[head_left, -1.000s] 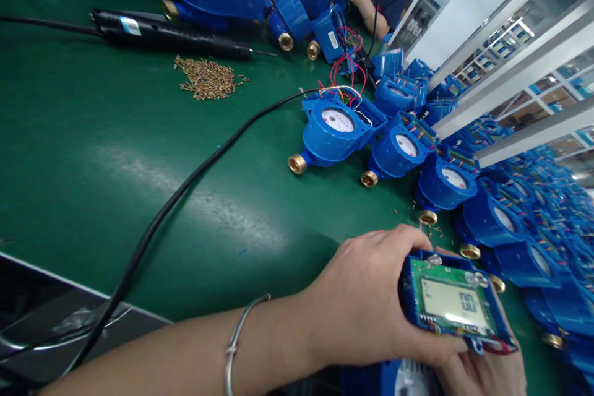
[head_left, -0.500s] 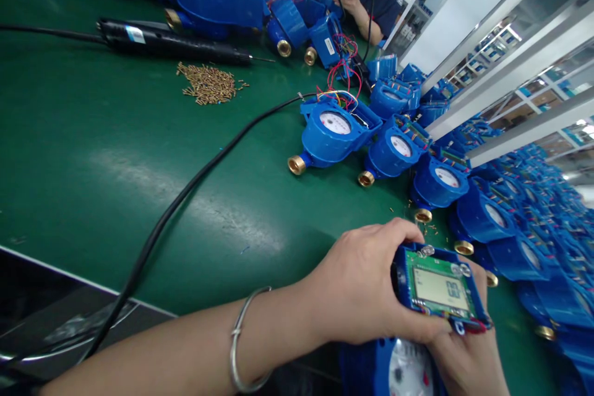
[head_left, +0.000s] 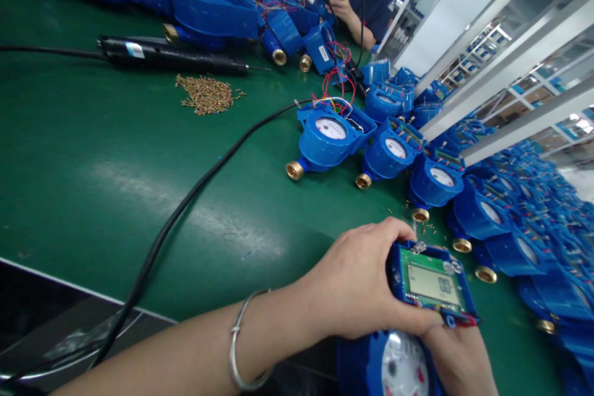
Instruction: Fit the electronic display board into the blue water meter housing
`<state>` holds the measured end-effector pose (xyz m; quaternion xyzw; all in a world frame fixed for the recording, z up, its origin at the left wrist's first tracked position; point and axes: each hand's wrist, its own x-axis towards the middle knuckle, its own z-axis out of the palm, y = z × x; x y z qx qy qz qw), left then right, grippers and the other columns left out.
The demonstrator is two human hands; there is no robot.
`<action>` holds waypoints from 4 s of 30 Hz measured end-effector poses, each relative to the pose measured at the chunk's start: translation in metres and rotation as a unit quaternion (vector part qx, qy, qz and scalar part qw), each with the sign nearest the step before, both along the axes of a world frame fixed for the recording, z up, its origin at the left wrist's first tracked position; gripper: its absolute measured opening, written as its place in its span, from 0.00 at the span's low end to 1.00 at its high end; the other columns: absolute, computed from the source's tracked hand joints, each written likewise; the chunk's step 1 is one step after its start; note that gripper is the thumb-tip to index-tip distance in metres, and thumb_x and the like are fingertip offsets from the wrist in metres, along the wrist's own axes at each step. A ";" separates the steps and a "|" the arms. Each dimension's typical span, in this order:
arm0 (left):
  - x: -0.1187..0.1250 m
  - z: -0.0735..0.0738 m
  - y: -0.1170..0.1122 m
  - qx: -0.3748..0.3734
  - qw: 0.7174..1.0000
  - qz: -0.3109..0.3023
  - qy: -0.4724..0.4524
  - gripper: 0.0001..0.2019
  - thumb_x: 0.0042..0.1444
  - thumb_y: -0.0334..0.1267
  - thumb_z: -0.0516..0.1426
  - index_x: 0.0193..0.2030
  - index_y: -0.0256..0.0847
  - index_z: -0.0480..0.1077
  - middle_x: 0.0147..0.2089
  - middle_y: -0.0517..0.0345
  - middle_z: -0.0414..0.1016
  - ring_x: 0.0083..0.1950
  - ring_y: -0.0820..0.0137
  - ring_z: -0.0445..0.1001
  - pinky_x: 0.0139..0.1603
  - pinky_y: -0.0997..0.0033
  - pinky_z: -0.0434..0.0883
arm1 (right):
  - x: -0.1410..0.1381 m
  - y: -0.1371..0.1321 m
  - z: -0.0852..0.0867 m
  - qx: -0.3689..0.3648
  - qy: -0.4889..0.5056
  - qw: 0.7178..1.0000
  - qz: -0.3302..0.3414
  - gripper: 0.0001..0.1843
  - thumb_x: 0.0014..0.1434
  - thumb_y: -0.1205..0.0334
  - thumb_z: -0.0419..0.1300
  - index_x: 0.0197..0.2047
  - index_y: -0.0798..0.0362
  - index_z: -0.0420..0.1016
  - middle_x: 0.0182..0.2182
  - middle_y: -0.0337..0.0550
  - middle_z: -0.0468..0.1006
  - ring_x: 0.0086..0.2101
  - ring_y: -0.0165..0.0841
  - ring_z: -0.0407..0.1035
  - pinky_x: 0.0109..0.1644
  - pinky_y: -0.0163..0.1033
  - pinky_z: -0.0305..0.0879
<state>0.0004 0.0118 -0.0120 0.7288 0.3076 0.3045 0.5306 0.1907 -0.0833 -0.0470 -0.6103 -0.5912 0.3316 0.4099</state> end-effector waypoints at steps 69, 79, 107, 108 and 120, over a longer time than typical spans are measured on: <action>0.006 0.004 0.000 -0.026 0.995 0.059 0.076 0.26 0.38 0.38 0.68 0.45 0.46 0.63 0.44 0.60 0.79 0.43 0.66 0.78 0.41 0.71 0.75 | -0.012 -0.019 -0.009 0.080 0.167 0.973 -0.141 0.06 0.60 0.66 0.62 0.39 0.47 0.78 0.38 0.41 0.72 0.40 0.30 0.67 0.40 0.29 0.68; 0.009 0.010 0.000 -0.034 0.995 0.070 0.064 0.25 0.37 0.37 0.68 0.43 0.44 0.65 0.43 0.58 0.80 0.42 0.64 0.79 0.37 0.72 0.76 | -0.012 -0.018 0.008 0.180 -0.063 0.978 -0.079 0.08 0.60 0.71 0.59 0.39 0.48 0.76 0.38 0.40 0.73 0.42 0.31 0.67 0.44 0.34 0.69; 0.006 0.008 -0.002 -0.016 0.994 0.057 0.095 0.27 0.39 0.36 0.68 0.45 0.46 0.62 0.47 0.57 0.77 0.46 0.63 0.77 0.45 0.65 0.74 | 0.000 -0.013 0.000 -0.067 0.218 0.966 -0.119 0.08 0.49 0.58 0.71 0.24 0.50 0.79 0.44 0.43 0.71 0.42 0.35 0.70 0.46 0.40 0.68; 0.006 0.009 -0.003 -0.020 0.993 0.055 0.098 0.26 0.39 0.36 0.67 0.46 0.45 0.62 0.48 0.57 0.77 0.47 0.63 0.77 0.46 0.64 0.74 | -0.001 -0.014 -0.002 -0.064 0.215 0.967 -0.125 0.08 0.49 0.57 0.71 0.24 0.51 0.79 0.44 0.44 0.71 0.42 0.36 0.70 0.46 0.41 0.69; 0.008 0.016 -0.006 0.027 0.987 0.075 0.143 0.27 0.39 0.37 0.68 0.47 0.43 0.64 0.56 0.52 0.70 0.57 0.60 0.70 0.58 0.57 0.66 | -0.003 -0.028 -0.011 -0.020 0.126 0.983 -0.130 0.09 0.55 0.52 0.66 0.36 0.46 0.82 0.45 0.48 0.74 0.48 0.42 0.69 0.52 0.49 0.67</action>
